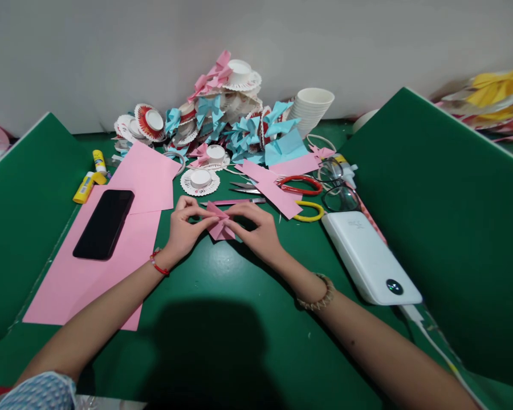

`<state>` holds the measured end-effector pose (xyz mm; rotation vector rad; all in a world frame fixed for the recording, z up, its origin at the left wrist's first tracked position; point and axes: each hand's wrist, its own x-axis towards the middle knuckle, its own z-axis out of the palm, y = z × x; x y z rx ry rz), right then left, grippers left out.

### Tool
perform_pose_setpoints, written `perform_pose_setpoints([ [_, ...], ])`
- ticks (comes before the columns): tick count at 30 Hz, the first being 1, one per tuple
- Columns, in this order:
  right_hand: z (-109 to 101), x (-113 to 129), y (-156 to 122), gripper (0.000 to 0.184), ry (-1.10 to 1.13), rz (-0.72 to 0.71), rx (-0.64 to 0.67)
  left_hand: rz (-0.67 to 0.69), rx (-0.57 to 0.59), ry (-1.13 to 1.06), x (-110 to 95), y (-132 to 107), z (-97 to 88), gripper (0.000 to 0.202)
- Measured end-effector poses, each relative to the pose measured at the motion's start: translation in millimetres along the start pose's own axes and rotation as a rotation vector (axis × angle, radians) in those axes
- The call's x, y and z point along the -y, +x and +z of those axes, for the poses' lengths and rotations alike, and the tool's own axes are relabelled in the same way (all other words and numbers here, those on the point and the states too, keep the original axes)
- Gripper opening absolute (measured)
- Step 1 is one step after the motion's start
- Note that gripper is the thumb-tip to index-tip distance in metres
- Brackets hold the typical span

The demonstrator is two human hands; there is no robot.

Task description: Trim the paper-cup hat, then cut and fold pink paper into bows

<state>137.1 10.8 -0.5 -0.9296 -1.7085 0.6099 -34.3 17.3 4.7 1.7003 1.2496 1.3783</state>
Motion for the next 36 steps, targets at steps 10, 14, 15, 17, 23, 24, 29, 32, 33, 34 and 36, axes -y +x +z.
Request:
perform_pose_setpoints([
  [10, -1, 2, 0, 0.010, 0.041, -0.003, 0.011, 0.130, 0.021, 0.029, -5, -1, 0.9, 0.003],
  [14, -1, 5, 1, 0.007, 0.078, 0.054, 0.011, 0.123, 0.069, 0.088, -6, -2, 0.9, 0.004],
  [15, -1, 5, 1, 0.007, 0.087, 0.067, 0.015, 0.118, 0.083, 0.099, -7, -2, 1.1, 0.004],
  [17, -1, 6, 1, 0.007, 0.103, 0.098, 0.019, 0.074, 0.121, 0.072, -8, -3, 1.5, 0.005],
  [23, 1, 2, -1, 0.013, 0.215, 0.260, 0.018, 0.002, 0.073, 0.007, -10, -4, 1.4, 0.011],
  [24, 2, 1, -1, 0.016, 0.254, 0.282, 0.014, 0.030, 0.040, 0.019, -10, -5, 1.4, 0.012],
  [29, 2, 2, 0, 0.024, 0.315, 0.331, 0.112, 0.128, -0.036, 0.120, -11, -9, 3.4, 0.015],
  [32, 2, 3, 0, 0.019, 0.273, 0.313, 0.169, 0.118, -0.021, 0.110, -12, -11, 5.0, 0.014],
  [33, 3, 3, 0, 0.016, 0.269, 0.307, 0.165, 0.108, 0.000, 0.101, -13, -11, 5.2, 0.014],
  [34, 3, 2, 0, 0.013, 0.269, 0.298, 0.157, 0.100, 0.029, 0.099, -13, -11, 5.3, 0.012],
  [36, 3, 0, 0, 0.009, 0.273, 0.270, 0.144, 0.102, 0.095, 0.109, -14, -10, 5.0, 0.007],
])
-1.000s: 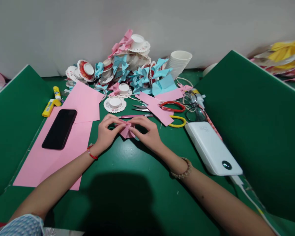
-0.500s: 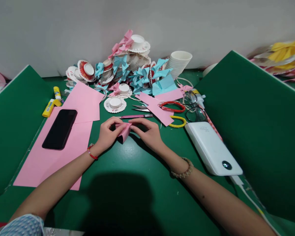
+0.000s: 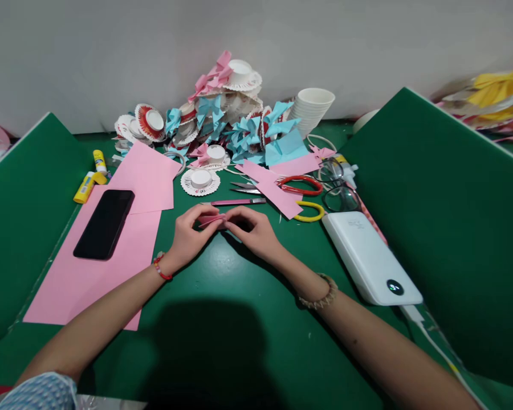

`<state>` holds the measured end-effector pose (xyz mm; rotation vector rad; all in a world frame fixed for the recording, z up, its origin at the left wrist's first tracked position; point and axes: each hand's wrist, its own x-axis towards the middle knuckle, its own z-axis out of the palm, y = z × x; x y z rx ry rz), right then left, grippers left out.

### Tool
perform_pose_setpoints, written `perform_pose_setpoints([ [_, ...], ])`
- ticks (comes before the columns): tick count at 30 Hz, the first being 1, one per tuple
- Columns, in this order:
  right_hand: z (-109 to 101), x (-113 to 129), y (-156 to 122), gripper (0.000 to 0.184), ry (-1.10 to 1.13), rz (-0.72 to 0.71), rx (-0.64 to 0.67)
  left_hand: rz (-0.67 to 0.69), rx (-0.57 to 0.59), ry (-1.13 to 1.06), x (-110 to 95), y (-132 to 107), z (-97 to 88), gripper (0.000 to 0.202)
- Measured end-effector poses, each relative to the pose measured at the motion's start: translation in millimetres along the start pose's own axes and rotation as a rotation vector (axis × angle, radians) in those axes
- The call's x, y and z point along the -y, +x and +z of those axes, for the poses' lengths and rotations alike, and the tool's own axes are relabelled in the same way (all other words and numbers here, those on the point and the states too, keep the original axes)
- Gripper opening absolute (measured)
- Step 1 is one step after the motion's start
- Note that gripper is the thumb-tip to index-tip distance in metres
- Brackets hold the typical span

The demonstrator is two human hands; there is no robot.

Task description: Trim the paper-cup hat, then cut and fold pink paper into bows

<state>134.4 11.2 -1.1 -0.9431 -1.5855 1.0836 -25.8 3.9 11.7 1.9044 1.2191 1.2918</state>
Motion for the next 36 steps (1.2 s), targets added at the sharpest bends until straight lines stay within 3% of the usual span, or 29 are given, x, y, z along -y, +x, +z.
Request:
perform_pose_setpoints([
  [6, -2.3, 2.8, 0.1, 0.005, -0.136, -0.147, -0.132, -0.040, 0.096, -0.052, -1.5, 3.3, -1.9, 0.011],
  [10, -1.3, 4.5, -1.3, 0.005, -0.163, -0.174, -0.105, -0.102, 0.175, -0.048, -1.3, 4.4, -1.8, 0.011],
  [14, -0.1, 2.0, -2.9, 0.004, -0.176, -0.153, -0.180, -0.122, 0.264, -0.002, -0.8, 4.8, -1.8, 0.010],
  [22, -1.3, 1.7, -2.9, 0.007, -0.259, -0.264, -0.115, -0.103, 0.229, 0.001, 1.5, 3.9, -1.8, 0.018],
  [30, -2.0, 3.1, -1.7, 0.014, -0.300, -0.271, -0.060, -0.132, 0.226, 0.021, 0.7, 4.9, -1.6, 0.026],
  [36, -2.4, 2.5, -1.7, 0.011, -0.224, -0.128, -0.037, -0.100, 0.222, 0.024, 2.0, 4.0, -1.3, 0.020],
])
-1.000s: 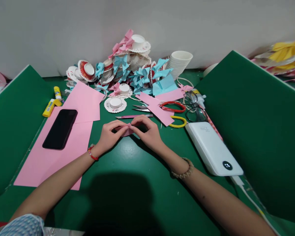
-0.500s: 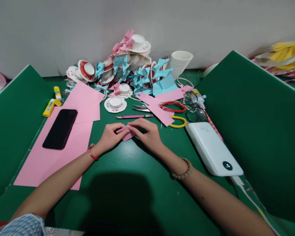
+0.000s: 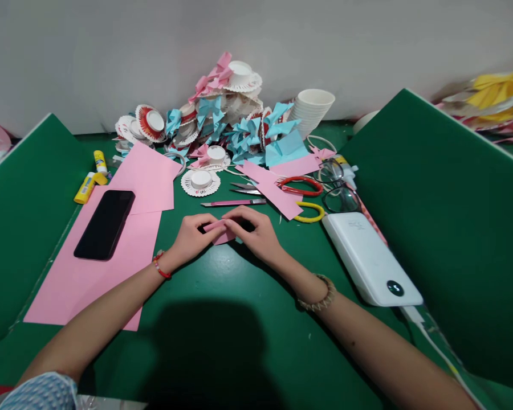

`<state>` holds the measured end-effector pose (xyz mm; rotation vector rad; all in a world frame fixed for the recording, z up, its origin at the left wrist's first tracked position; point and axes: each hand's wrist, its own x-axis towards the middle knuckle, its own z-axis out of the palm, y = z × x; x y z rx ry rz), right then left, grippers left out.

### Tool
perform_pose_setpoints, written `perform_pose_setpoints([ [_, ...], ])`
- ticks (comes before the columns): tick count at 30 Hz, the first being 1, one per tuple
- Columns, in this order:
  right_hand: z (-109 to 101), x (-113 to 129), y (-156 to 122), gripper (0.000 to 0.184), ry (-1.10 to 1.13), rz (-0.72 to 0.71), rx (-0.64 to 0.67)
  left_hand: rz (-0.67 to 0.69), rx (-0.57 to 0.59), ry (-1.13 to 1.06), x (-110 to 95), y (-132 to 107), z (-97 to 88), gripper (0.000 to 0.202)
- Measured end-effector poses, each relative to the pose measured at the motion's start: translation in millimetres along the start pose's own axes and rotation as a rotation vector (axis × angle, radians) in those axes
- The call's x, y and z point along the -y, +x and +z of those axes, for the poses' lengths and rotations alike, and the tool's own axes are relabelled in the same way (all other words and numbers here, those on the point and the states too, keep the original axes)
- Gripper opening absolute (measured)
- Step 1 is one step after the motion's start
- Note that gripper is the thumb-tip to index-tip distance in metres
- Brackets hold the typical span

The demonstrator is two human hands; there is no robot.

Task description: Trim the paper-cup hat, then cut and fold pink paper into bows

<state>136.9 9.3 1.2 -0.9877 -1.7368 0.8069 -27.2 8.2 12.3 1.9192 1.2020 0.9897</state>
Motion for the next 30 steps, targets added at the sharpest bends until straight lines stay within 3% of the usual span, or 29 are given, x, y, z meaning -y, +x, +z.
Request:
perform_pose_setpoints([
  [3, 0.9, -1.2, 0.3, 0.012, 0.030, 0.057, 0.021, -0.003, 0.003, 0.002, 0.3, -0.2, 0.0, 0.018],
  [6, 1.0, -0.4, 0.3, 0.009, 0.038, 0.042, -0.046, -0.011, 0.002, 0.000, -0.8, 0.4, -0.3, 0.019],
  [12, 0.1, 1.9, -0.7, 0.007, -0.030, -0.147, -0.188, 0.013, 0.016, -0.038, -2.7, 1.6, -0.6, 0.018],
  [20, 1.9, 0.8, -1.6, 0.010, -0.075, -0.326, -0.175, 0.030, 0.026, -0.072, 2.1, 1.4, -3.1, 0.023],
  [23, 1.1, 2.4, -0.4, 0.009, 0.037, -0.193, -0.140, 0.035, 0.029, -0.075, 1.5, 1.2, -3.5, 0.024],
  [27, 0.4, 1.9, 1.6, 0.005, 0.253, 0.141, -0.097, 0.054, 0.053, -0.067, -0.2, 0.8, -3.6, 0.025],
  [30, 1.0, 0.4, 2.1, 0.010, 0.336, 0.258, -0.067, 0.051, 0.060, -0.077, 0.0, 0.5, -3.7, 0.025],
])
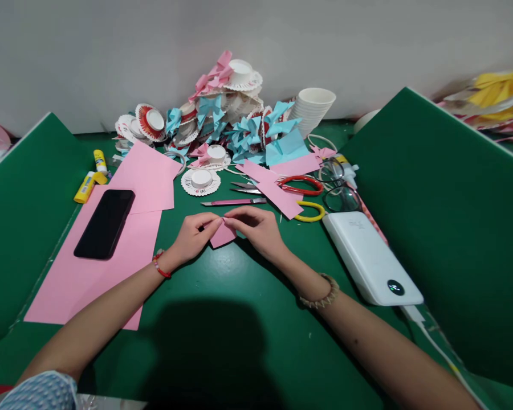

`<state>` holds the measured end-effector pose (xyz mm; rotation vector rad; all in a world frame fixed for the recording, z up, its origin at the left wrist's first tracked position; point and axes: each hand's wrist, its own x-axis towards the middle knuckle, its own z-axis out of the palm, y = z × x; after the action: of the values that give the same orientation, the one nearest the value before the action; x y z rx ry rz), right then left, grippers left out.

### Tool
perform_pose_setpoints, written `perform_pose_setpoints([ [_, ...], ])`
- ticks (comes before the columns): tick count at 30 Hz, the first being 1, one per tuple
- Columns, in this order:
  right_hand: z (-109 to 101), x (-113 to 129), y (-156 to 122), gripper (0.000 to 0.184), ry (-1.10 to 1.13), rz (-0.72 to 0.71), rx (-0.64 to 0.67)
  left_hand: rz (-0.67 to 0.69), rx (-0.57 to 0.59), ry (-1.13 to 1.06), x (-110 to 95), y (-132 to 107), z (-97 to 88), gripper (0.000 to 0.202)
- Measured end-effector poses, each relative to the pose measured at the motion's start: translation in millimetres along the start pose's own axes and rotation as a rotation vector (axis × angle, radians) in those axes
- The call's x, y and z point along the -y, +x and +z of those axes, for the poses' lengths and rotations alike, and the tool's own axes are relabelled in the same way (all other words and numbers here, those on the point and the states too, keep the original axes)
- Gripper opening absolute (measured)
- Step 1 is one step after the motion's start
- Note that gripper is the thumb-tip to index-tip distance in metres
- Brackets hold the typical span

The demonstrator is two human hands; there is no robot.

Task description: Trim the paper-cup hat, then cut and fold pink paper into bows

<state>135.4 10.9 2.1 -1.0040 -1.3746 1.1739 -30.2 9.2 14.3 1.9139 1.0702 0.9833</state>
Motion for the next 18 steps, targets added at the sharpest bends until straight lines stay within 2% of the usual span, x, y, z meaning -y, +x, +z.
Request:
perform_pose_setpoints([
  [6, -0.3, 2.8, 0.6, 0.016, -0.011, 0.013, 0.029, -0.047, 0.015, -0.089, 1.7, 0.5, -0.3, 0.025],
  [11, -2.0, 3.9, 1.7, 0.011, 0.015, 0.011, 0.031, -0.089, -0.037, -0.144, 3.2, 1.9, -0.6, 0.024],
  [18, -4.5, -1.0, 4.7, 0.015, 0.206, 0.158, 0.039, -0.103, -0.057, -0.163, 1.5, 1.7, 0.6, 0.028],
])
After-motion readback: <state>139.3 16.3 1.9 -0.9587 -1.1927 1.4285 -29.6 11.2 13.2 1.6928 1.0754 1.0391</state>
